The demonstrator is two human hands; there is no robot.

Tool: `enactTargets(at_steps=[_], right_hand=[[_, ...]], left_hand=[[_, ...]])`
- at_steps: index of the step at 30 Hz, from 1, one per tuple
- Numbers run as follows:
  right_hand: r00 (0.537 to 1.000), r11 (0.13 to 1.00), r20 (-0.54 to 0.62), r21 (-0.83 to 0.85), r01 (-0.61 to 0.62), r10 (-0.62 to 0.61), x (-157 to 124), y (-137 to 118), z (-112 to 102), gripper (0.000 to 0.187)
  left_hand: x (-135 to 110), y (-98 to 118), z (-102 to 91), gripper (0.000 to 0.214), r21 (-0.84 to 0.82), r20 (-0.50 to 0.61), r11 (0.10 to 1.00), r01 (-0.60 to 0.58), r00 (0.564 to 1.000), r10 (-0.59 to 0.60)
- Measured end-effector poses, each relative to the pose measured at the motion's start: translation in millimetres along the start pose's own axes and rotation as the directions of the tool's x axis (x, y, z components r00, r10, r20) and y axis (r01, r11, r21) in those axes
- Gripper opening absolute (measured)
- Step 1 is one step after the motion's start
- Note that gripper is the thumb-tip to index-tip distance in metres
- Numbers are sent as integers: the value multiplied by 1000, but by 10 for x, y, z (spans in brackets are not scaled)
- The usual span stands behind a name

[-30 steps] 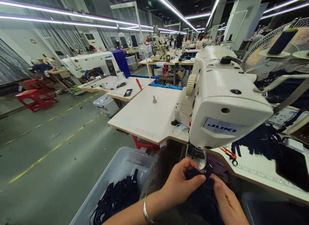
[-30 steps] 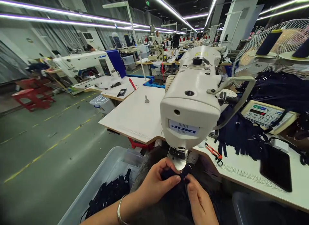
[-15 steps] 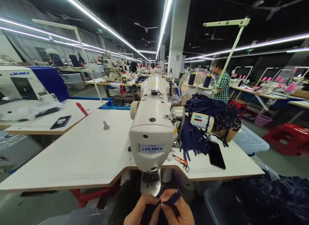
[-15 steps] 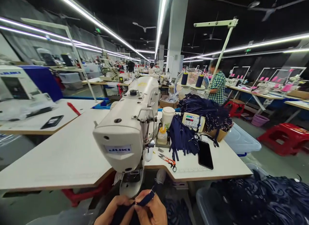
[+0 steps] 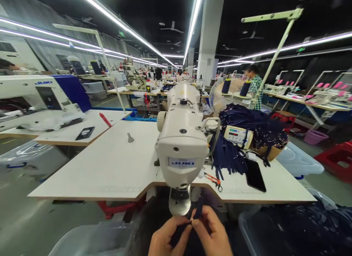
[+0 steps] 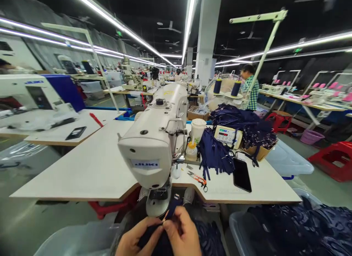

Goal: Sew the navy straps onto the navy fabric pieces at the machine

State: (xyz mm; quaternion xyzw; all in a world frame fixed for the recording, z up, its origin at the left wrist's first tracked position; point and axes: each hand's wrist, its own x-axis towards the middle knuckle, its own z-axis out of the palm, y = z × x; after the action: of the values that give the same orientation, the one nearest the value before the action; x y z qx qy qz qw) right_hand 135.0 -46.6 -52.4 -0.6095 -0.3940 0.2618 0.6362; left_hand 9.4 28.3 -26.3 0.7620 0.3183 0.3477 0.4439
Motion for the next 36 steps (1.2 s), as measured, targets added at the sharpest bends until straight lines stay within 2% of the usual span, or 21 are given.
enactTargets(at_steps=[3,6,8,10,12,14,16,19,27,33,36], right_hand=[[974,971,164,156,-183,157,18,-69,-103,32],[948,930,204,225,-290,246,27,-49,-175,29],[942,924,205,227,-308,264,21,-2,-202,25],[961,949,183,202,-243,207,0,47,-212,17],[988,982,135,160,-103,81,-29,84,-201,11],[995,992,72,112,55,-63,-54,103,-168,10],[982,979,27,77,187,-189,-68,108,-124,13],[949,947,21,70,314,-316,-63,104,-69,18],[899,902,70,49,430,-433,-24,63,-67,25],[902,909,123,3,416,-414,-16,-1,-101,22],[905,905,105,-64,421,-413,-30,19,-119,20]], left_hand=[[-35,95,-24,19,5,24,1000,-11,1000,11],[-57,120,-24,11,39,38,999,-28,999,26],[-74,90,-12,9,55,-8,993,-106,994,107],[-100,45,5,9,76,-59,974,-213,974,218],[-125,2,20,8,112,-80,947,-301,947,311],[-145,-34,25,8,155,-72,918,-365,923,379],[-159,-68,22,11,183,-54,893,-412,902,427],[-176,-119,22,18,195,-47,869,-454,881,471],[-178,-193,49,27,103,-61,870,-483,870,490],[-165,-114,28,22,4,-73,932,-362,929,361],[-153,-68,13,20,-27,-57,954,-297,954,295]])
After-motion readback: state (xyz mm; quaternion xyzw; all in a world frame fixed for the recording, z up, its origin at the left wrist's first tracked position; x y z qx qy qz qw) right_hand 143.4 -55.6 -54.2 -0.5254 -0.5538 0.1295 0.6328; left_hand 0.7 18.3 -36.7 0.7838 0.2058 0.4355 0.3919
